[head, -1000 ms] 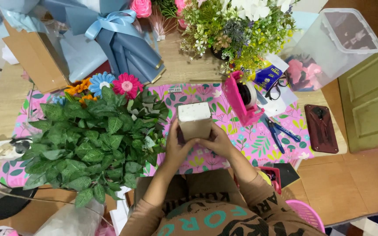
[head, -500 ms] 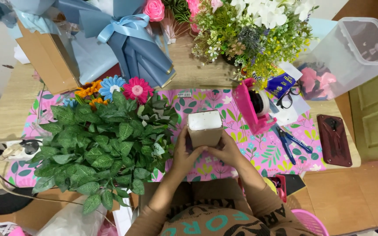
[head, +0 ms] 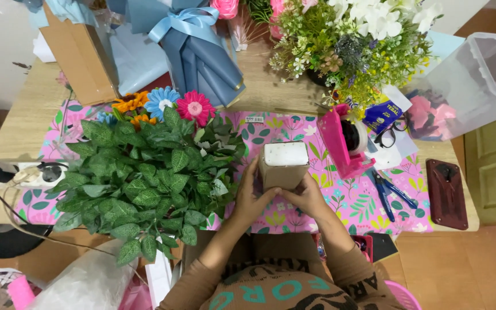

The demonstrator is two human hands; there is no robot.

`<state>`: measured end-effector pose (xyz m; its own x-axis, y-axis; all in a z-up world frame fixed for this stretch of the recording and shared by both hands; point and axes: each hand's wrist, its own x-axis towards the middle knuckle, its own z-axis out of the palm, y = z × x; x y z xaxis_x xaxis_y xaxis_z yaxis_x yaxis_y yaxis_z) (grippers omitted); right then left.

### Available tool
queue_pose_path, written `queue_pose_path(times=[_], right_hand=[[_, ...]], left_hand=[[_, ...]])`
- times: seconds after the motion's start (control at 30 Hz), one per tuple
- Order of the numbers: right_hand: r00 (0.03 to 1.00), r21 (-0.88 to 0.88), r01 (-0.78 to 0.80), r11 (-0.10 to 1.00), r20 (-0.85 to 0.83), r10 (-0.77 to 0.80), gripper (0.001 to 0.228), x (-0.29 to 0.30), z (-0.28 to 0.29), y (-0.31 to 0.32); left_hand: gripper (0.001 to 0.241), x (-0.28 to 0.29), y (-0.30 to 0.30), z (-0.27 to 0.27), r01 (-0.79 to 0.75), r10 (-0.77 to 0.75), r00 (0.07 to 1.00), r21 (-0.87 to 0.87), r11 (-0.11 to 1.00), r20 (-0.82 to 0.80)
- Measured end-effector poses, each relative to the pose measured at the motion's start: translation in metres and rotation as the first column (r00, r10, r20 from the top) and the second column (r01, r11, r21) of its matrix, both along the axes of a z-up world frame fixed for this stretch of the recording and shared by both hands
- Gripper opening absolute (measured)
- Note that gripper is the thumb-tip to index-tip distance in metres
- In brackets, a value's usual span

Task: The person constructs a floral gift by placing a pink rose into a brown paper-wrapped box, then attaches small blue and white flower decorations to the outside of the box using adhesive tape.

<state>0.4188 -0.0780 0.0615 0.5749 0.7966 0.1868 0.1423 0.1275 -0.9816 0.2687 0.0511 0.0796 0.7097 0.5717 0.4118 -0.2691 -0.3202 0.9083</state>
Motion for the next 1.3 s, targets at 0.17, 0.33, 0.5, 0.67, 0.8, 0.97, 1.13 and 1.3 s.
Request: queue_pose_path(times=[0.17, 0.33, 0.5, 0.67, 0.8, 0.97, 1.13, 1.3], right_hand=[[0.999, 0.095, -0.021, 0.995, -0.041, 0.025, 0.062, 0.005, -0.012, -0.003], [0.996, 0.148, -0.025, 0.989, -0.081, 0.037, 0.058, 0.010, -0.022, -0.004], [0.992, 0.209, -0.040, 0.977, -0.106, 0.063, 0.055, 0.010, -0.024, -0.005], [0.990, 0.254, -0.070, 0.965, -0.098, 0.097, 0.052, 0.017, -0.026, -0.006], [0.990, 0.277, -0.091, 0.957, -0.083, 0.118, 0.059, 0.017, -0.023, -0.008], [0.985, 0.239, -0.092, 0.967, -0.119, 0.124, 0.055, -0.002, 0.006, -0.002], [0.988, 0.284, -0.069, 0.956, -0.113, 0.105, 0.058, -0.002, 0.021, 0.002], [0.981, 0.300, -0.131, 0.945, -0.097, 0.167, 0.058, -0.001, 0.025, 0.003]], left_hand=[[0.085, 0.003, 0.000, -0.008, 0.002, -0.001, 1.000, -0.024, 1.000, 0.010], [0.084, 0.001, -0.002, -0.001, -0.008, 0.009, 1.000, -0.030, 1.000, 0.018], [0.087, -0.004, -0.002, -0.001, 0.014, -0.012, 0.999, -0.051, 0.999, 0.042], [0.082, -0.003, -0.002, -0.001, 0.022, -0.020, 0.998, -0.053, 0.998, 0.055], [0.093, -0.003, -0.003, 0.001, 0.013, -0.011, 0.997, -0.026, 1.000, 0.072], [0.090, -0.004, -0.002, -0.006, -0.003, 0.005, 0.997, -0.027, 1.000, 0.081], [0.092, -0.002, -0.003, -0.006, 0.010, -0.009, 0.997, -0.009, 1.000, 0.071], [0.098, 0.003, -0.005, -0.003, -0.061, 0.062, 0.997, -0.032, 0.998, 0.053]])
